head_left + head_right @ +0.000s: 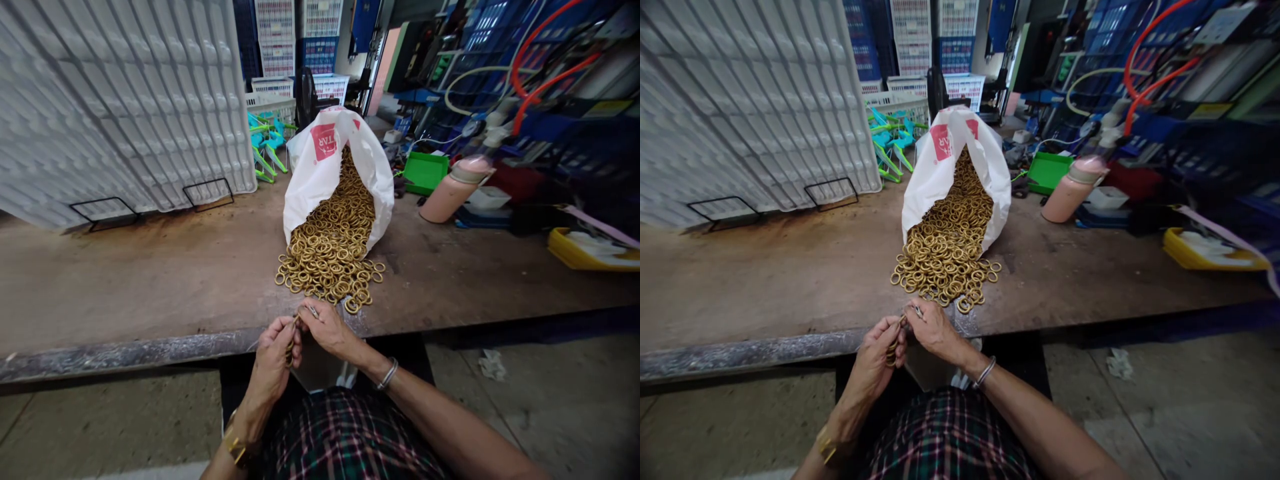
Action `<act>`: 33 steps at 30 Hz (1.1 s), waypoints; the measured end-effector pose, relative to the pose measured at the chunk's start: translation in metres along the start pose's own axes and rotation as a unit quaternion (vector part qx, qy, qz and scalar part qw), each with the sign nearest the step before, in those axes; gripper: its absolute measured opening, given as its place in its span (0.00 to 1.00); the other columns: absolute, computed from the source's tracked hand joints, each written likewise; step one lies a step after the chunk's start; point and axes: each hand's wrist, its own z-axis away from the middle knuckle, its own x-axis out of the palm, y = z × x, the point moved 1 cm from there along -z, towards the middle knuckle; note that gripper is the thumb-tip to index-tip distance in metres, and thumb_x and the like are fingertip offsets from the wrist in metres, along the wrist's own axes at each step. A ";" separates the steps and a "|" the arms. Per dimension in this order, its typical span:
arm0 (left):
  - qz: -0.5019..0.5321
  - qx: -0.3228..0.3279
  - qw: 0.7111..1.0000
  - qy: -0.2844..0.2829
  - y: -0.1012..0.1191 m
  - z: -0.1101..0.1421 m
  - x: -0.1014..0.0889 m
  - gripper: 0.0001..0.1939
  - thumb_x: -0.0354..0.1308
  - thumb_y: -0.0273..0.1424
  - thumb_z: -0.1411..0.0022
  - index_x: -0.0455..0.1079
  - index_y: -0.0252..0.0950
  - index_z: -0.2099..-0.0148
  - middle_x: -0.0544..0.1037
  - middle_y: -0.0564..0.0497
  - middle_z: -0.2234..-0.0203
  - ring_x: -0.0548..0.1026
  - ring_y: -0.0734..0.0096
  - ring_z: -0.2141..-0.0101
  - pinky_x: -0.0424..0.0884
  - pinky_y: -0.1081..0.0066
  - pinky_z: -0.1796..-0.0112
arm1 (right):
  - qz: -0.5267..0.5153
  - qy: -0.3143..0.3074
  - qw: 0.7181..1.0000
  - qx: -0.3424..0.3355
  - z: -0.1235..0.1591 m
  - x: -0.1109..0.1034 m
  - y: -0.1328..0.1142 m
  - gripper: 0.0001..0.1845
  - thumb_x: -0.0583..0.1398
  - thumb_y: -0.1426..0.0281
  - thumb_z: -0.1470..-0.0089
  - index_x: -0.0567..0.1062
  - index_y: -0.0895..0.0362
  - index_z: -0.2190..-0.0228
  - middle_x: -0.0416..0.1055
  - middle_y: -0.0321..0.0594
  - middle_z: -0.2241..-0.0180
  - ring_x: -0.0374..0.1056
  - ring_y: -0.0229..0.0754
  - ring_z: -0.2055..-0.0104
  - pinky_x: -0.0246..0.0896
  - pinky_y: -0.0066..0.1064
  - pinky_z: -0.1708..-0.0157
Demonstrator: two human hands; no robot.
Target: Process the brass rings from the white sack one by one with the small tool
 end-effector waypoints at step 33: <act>-0.134 0.015 0.991 -0.024 0.010 0.029 0.006 0.13 0.57 0.40 0.46 0.64 0.34 0.72 0.65 0.56 0.83 0.61 0.81 0.85 0.59 0.80 0.84 | 0.369 -0.059 0.927 0.030 0.005 -0.011 -0.001 0.14 0.49 0.78 0.51 0.66 0.59 0.61 0.72 0.44 0.70 0.68 0.42 0.69 0.50 0.28 0.71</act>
